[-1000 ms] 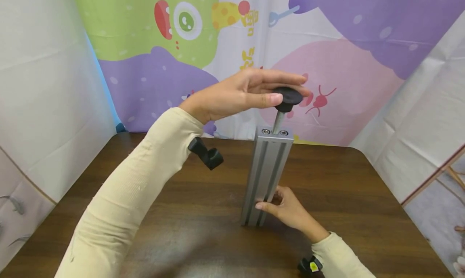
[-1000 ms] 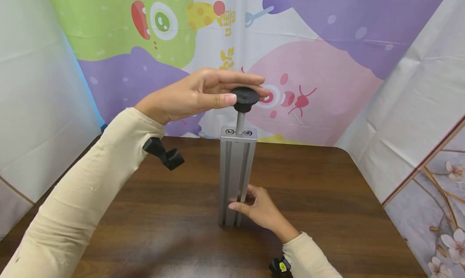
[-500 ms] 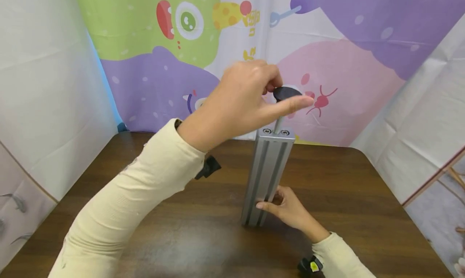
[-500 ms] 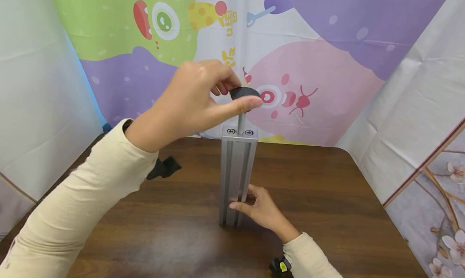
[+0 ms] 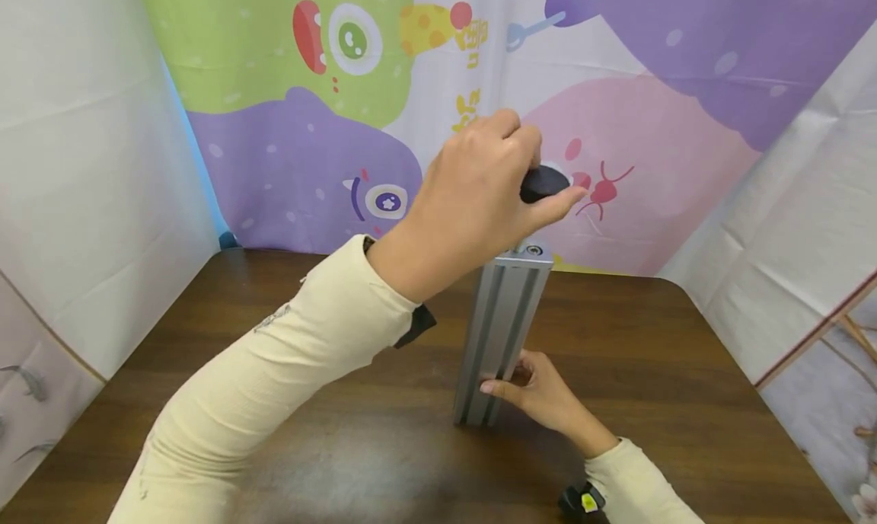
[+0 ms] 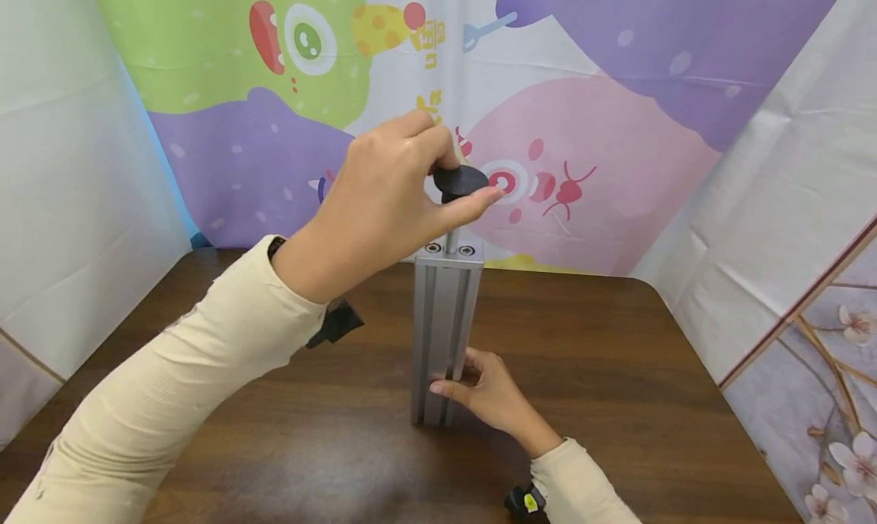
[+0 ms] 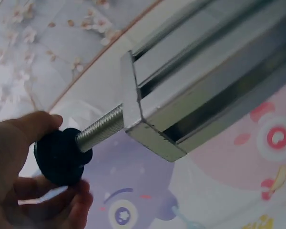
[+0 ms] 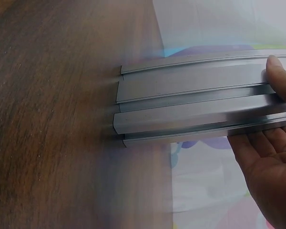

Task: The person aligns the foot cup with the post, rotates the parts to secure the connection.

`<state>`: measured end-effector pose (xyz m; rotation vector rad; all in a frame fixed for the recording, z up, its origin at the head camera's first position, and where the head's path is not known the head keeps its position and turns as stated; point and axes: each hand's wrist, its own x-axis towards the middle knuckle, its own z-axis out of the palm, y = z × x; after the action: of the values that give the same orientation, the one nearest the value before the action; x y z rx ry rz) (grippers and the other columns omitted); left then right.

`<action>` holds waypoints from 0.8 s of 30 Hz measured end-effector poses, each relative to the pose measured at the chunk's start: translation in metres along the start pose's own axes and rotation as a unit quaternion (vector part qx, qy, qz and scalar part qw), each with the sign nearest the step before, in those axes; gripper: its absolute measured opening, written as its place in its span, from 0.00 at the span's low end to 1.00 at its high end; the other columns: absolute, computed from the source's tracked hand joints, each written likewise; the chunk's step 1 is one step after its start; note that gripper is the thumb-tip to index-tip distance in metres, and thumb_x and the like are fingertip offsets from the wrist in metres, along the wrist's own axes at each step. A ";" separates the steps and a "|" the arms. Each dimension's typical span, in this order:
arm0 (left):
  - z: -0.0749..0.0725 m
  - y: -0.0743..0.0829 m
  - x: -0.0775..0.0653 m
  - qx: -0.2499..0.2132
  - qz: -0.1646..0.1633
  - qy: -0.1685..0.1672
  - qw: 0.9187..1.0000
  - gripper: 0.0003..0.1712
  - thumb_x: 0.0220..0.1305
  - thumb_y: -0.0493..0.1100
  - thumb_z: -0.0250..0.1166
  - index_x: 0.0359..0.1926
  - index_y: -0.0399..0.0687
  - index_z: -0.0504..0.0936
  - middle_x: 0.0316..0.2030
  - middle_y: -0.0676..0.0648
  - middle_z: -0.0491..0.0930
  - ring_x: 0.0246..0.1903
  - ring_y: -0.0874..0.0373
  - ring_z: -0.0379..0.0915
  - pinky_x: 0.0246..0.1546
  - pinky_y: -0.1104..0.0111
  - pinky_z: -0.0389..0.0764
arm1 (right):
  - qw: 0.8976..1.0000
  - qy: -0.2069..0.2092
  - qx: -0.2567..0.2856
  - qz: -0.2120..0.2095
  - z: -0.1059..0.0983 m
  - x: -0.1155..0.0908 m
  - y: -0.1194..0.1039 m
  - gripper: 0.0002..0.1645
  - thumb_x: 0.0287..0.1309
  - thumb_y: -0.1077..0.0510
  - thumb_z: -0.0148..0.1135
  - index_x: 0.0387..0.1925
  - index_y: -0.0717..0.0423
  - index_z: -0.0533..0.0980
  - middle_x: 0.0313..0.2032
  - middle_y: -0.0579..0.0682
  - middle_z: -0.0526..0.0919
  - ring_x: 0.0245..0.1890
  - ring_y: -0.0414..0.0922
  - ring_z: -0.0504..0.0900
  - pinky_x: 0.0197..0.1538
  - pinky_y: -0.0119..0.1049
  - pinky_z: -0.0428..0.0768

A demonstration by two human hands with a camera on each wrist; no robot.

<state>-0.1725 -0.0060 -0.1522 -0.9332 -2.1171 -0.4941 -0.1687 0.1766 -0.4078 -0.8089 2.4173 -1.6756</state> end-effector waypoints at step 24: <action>0.007 -0.056 0.003 -0.594 -0.015 -0.231 0.771 0.26 0.70 0.32 0.52 0.67 0.35 0.65 0.64 0.45 0.71 0.63 0.61 0.67 0.64 0.65 0.66 | 0.999 0.011 -0.024 0.020 0.004 -0.001 -0.001 0.14 0.56 0.59 0.68 0.42 0.63 0.79 0.41 0.57 0.86 0.39 0.39 0.84 0.40 0.33 0.81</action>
<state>-0.2198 -0.0375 -0.1570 -1.8341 -2.1001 -1.9139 -0.1662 0.1733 -0.4085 -0.7461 2.4796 -1.6265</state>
